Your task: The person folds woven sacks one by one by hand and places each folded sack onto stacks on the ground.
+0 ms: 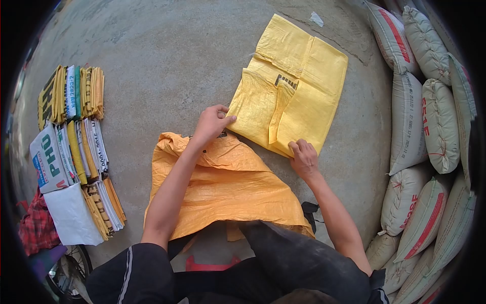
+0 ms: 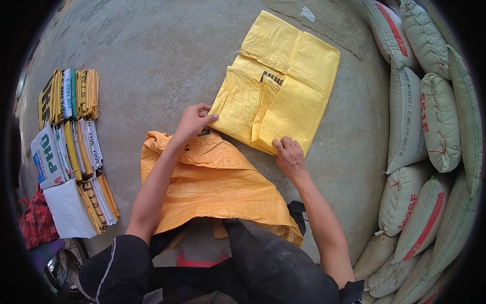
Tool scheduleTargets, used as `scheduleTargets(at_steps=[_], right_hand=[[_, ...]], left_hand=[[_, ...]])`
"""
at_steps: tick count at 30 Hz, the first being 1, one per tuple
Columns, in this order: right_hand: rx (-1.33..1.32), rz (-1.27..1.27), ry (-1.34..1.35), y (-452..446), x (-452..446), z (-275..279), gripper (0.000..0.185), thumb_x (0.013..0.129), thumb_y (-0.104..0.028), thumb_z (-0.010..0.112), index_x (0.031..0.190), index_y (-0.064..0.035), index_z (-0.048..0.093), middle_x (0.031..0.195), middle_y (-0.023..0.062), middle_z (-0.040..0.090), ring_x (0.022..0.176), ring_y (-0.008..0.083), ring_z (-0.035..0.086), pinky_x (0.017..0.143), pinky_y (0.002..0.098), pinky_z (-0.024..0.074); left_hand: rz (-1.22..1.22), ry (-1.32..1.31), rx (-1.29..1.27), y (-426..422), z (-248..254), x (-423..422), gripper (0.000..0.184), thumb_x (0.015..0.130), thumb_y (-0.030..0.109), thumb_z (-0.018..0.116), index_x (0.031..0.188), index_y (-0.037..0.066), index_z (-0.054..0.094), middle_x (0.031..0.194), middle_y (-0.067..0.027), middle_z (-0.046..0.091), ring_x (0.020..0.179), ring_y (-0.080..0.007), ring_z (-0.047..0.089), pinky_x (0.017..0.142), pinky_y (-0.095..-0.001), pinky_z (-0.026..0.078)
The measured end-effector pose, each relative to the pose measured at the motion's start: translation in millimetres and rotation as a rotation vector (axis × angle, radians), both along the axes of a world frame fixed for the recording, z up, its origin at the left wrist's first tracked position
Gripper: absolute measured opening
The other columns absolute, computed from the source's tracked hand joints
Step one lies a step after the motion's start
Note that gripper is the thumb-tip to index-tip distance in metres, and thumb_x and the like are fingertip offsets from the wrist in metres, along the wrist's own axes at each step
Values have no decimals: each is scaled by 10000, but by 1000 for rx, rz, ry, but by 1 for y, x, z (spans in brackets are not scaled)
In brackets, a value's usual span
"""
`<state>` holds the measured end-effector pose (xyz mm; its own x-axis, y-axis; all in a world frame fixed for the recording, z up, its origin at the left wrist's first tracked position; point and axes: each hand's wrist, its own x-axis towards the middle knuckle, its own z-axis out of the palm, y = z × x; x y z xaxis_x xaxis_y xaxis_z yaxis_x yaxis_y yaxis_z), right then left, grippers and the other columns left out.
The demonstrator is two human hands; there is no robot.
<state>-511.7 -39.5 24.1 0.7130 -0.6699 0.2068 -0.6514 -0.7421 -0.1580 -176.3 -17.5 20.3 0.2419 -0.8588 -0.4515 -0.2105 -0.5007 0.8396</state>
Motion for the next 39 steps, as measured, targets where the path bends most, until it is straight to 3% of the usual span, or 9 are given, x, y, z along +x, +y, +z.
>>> scheduleTargets(at_steps=[5,13,19,21,25,31,33,37,39], right_hand=[[37,26,144,11,-16,-14,446,745,-8,638,1159,-151,556,797,65,462,737,254,535,659,353,444],[260,72,210,20,-11,11,630,853,-463,698,1421,-276,500,1037,99,554,1007,259,537,928,445,416],[167,92,259,26,6,-1,556,903,-399,653,1422,-281,496,1561,76,327,1481,300,211,1155,631,163],[198,70,224,28,14,-7,527,916,-317,629,1422,-249,498,1569,68,325,1486,319,200,1142,670,136],[97,72,275,34,26,-26,521,899,-79,557,1415,-122,495,1538,86,391,1468,374,245,1108,732,111],[124,55,115,35,55,-18,478,894,-19,521,1370,-56,513,1456,91,503,1381,365,416,1106,638,292],[452,-150,-189,35,78,-5,431,937,-55,516,1368,-46,505,1428,109,529,1342,336,468,1031,534,438],[1018,-121,-472,13,120,71,493,946,-225,621,1393,-70,485,1377,174,559,1294,323,520,910,403,512],[806,-136,-490,-9,108,48,465,935,-244,646,1353,-74,536,1330,160,593,1235,317,557,982,383,459]], left_hand=[[-12,15,23,1,-13,2,257,833,167,751,994,-27,700,735,-65,660,641,-127,611,629,-287,507],[329,28,-267,-10,-13,15,346,801,81,759,1088,-13,591,625,12,573,557,-73,527,539,-246,426],[702,26,-136,-13,-8,4,644,801,146,816,1293,-12,430,1055,-83,612,944,-161,608,764,-304,538],[428,365,-98,-1,-20,-11,680,756,182,839,1295,10,462,1141,-166,633,1031,-217,627,867,-336,513],[131,223,36,11,-20,-42,588,765,176,822,1233,-22,526,1070,-182,688,1006,-222,662,870,-342,515],[-75,-257,-3,3,-1,-40,460,831,118,744,1198,-41,518,989,-161,711,888,-207,694,776,-324,540],[312,353,-183,-8,-12,-29,469,859,102,717,1218,-27,444,951,-133,710,868,-167,690,752,-281,533],[534,136,-284,-22,-13,11,529,853,104,743,1235,-18,397,854,-80,680,769,-132,639,717,-226,491],[685,30,-360,-24,-18,34,525,854,125,748,1234,-12,412,821,-63,659,743,-126,619,706,-213,474]])
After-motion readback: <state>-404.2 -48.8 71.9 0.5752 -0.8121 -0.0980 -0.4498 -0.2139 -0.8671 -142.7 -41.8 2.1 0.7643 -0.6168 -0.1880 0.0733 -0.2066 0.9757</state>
